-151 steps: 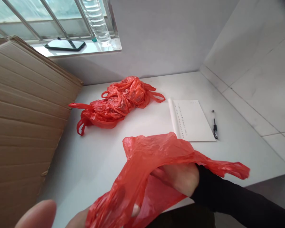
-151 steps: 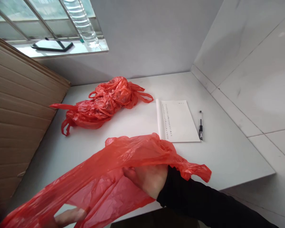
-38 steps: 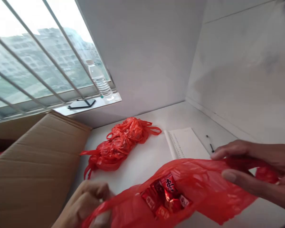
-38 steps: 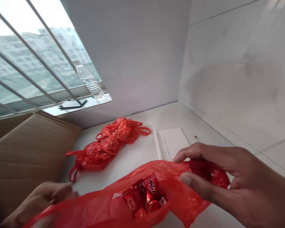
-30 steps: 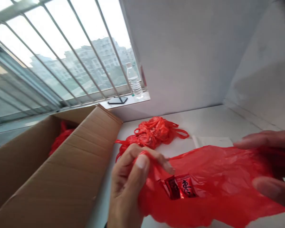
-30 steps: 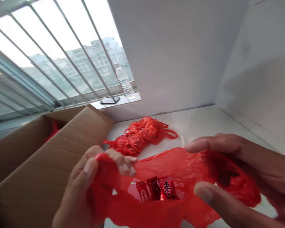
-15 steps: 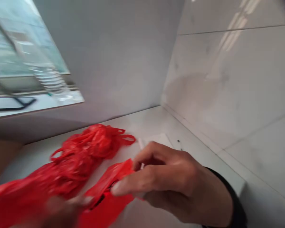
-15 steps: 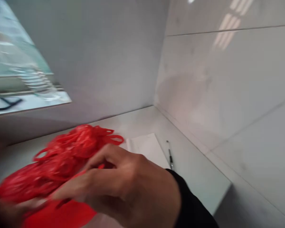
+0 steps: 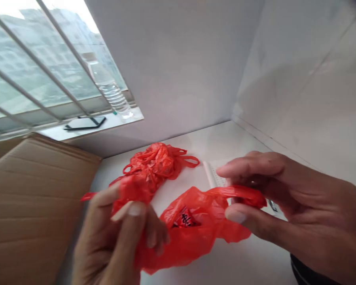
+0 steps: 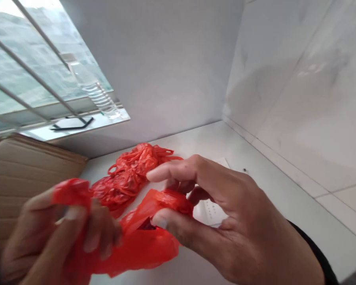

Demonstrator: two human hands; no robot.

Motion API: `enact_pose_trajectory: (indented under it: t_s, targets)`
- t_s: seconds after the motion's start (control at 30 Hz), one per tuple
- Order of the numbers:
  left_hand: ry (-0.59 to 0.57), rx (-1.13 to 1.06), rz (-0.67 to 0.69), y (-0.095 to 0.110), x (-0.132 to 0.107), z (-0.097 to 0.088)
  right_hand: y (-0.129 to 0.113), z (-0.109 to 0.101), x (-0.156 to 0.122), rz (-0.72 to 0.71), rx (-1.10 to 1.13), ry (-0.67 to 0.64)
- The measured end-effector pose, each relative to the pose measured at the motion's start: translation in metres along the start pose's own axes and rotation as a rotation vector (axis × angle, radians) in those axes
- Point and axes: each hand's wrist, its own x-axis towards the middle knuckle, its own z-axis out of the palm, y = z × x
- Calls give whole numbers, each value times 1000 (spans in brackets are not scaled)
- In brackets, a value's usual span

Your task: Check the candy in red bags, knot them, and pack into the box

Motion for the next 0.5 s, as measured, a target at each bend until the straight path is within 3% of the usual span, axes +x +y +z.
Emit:
enact_pose_trajectory:
  t_s: [0.1, 0.2, 0.27, 0.4, 0.5]
  targets:
    - [-199, 24, -57, 4, -9, 14, 1, 9, -4, -89, 65, -31]
    - [-303, 10, -157, 3, -19, 23, 2, 13, -5, -239, 58, -191]
    - [-326, 64, -161, 2, -28, 25, 1, 17, -6, -250, 82, -264]
    - [-294, 258, -58, -4, -43, 23, 1, 26, -9, -239, 119, -242]
    - [-373, 232, -65, -6, -39, 23, 1, 30, -10, -274, 57, -252]
